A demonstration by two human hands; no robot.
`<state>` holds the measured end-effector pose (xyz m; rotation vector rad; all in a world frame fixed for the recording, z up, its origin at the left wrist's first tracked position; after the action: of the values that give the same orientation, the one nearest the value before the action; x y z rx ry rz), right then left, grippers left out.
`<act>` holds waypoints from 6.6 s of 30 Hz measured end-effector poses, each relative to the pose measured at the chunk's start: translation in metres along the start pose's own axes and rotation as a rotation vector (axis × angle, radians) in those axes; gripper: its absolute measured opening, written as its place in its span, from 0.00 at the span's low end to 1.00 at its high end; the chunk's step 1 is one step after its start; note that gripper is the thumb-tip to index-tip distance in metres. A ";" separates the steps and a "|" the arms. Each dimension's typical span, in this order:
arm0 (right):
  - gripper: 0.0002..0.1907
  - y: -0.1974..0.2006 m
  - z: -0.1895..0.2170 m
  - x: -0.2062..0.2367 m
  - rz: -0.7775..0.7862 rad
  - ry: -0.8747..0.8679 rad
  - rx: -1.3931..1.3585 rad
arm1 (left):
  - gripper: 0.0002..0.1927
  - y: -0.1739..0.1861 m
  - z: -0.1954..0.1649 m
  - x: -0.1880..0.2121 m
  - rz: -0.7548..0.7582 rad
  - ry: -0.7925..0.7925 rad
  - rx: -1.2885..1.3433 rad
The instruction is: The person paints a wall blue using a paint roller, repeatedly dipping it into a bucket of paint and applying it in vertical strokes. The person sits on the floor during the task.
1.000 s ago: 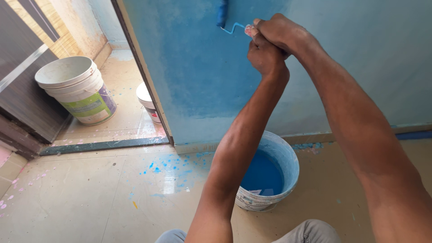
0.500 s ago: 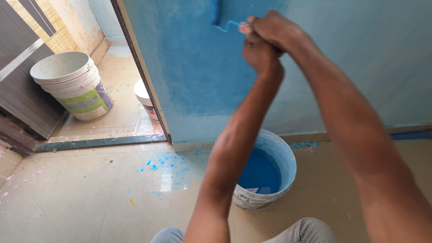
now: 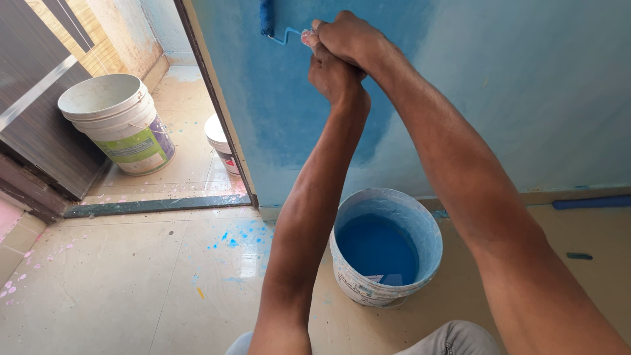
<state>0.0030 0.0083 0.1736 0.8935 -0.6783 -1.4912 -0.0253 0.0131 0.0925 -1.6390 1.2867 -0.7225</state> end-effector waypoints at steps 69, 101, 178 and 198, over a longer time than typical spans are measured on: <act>0.30 0.065 -0.097 0.055 -0.069 -0.197 0.122 | 0.32 -0.040 0.099 0.078 0.081 0.241 -0.075; 0.26 -0.132 -0.238 0.057 -0.101 -0.139 -1.290 | 0.26 0.111 0.116 0.084 0.180 -0.367 -1.096; 0.23 -0.224 -0.219 0.108 0.081 -0.164 -1.952 | 0.24 0.198 0.099 0.092 0.255 -0.198 -1.557; 0.31 -0.250 -0.241 0.142 -0.047 -0.522 -0.820 | 0.26 0.248 0.106 0.128 -0.026 0.210 -0.964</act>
<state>0.0716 -0.0824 -0.1837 -0.1139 -0.3399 -1.8445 -0.0033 -0.0901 -0.1864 -2.3667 1.9402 -0.2733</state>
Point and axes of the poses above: each hand's wrist, its own x-axis away from the middle knuckle, its own y-axis out of the back of the hand, z = x × y, the point moved 2 cm from there along -x, towards the middle knuckle, and after that the axes turned 3 degrees about x, right-handed, at the moved point
